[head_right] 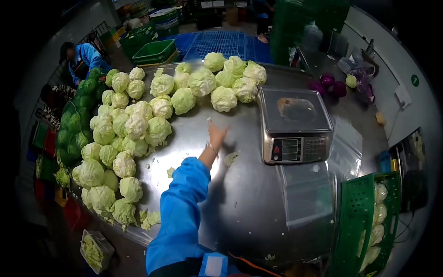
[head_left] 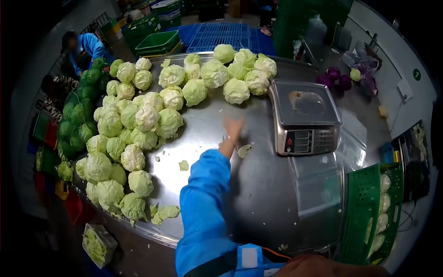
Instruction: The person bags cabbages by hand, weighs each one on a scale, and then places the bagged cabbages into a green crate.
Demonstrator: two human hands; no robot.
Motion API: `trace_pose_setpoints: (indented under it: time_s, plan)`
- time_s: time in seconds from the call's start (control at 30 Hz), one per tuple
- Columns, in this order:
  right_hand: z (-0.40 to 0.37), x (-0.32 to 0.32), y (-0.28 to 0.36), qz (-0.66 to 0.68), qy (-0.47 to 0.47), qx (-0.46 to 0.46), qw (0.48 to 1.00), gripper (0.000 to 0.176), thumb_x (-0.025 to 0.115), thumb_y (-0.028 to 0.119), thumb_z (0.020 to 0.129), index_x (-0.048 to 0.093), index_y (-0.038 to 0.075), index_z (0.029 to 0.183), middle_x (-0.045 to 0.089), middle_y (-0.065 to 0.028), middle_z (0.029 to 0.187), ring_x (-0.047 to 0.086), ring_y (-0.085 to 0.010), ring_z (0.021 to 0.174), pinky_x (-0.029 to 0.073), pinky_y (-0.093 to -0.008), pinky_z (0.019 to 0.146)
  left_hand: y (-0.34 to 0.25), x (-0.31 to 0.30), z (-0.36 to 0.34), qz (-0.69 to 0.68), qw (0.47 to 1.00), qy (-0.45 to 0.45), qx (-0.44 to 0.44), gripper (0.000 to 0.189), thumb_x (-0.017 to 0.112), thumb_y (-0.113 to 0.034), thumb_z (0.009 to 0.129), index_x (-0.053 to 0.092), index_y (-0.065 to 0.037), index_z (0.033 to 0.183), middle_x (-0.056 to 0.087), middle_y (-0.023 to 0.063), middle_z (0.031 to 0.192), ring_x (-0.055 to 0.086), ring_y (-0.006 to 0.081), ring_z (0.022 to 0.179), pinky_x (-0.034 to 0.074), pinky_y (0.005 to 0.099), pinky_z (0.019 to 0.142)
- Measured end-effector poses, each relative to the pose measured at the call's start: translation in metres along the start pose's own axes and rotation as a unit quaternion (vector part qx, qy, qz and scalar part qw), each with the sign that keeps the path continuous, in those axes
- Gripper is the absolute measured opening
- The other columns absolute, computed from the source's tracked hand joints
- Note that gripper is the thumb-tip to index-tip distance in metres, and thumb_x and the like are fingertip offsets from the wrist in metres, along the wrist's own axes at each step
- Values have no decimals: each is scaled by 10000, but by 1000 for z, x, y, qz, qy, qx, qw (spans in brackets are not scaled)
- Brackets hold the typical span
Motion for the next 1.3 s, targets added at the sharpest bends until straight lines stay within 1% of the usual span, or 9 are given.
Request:
trace_pose_setpoints:
  time_s: [0.3,0.47,0.67,0.8,0.83,0.9,1.0,1.1,1.3]
  plan:
    - [88,55,68,-71,74,-35,994,259,561,189,827,552,11,1015,603,-95,742,567,-181,630,473,-305,583,-6,48,109,-68,968,-100,-218,1196,783,-539,467,169,55,1304,254,303,1315,299,427,1202,251,465,1008]
    - [91,54,61,-93,87,-5,992,266,561,185,828,547,14,1032,602,-96,744,567,-183,636,475,-305,590,-8,29,109,-198,971,-133,-22,904,805,-413,535,387,58,1183,483,239,1120,487,341,1034,398,374,894]
    - [67,55,72,-106,94,-89,986,277,561,181,830,540,17,1052,601,-96,746,568,-184,643,478,-306,597,-13,-29,-11,-413,909,30,-49,791,798,-190,615,335,14,1222,479,138,1136,485,212,1033,420,316,873]
    - [70,46,179,-33,104,-170,980,300,552,198,850,526,44,1106,612,-102,798,591,-190,690,487,-299,635,-87,-104,-121,-423,890,137,97,845,810,-183,583,318,-33,1253,420,161,1222,421,262,1146,353,372,969]
    - [86,66,175,200,202,-21,959,420,563,289,853,472,84,1208,600,-131,988,595,-212,849,502,-321,687,-102,-114,-146,-419,881,164,144,864,817,-191,574,313,-41,1260,404,173,1248,393,282,1181,327,390,990]
    - [66,89,287,471,336,-38,815,763,505,514,824,156,141,1391,315,-174,1338,417,-308,1154,432,-553,844,-141,-134,-195,-368,864,217,266,914,831,-204,556,294,-54,1280,350,194,1305,323,318,1240,279,416,1023]
    - [38,110,350,658,522,24,542,745,503,528,814,173,188,1389,285,-137,1370,342,-371,1218,340,-631,900,-182,-150,-253,-199,823,309,433,1112,857,-245,515,160,-61,1362,174,205,1418,158,351,1321,217,433,1055]
    - [39,121,304,653,463,37,598,769,590,453,787,188,175,1382,283,-115,1378,303,-348,1252,316,-596,951,-168,-150,-281,-311,836,393,223,1210,860,-251,506,57,-57,1390,153,195,1425,155,331,1323,207,418,1060]
    - [13,78,257,676,351,-48,647,880,716,163,692,171,154,1383,305,-77,1360,301,-265,1265,305,-405,1029,-189,-139,-339,-298,826,442,182,1200,843,-242,545,15,-46,1391,161,196,1424,188,303,1318,219,380,1057]
Point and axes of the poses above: each hand's wrist, its own z-axis towards the middle knuckle, its own x-axis out of the palm, y = z × x, the point moved 9 cm from there along z, towards the middle knuckle
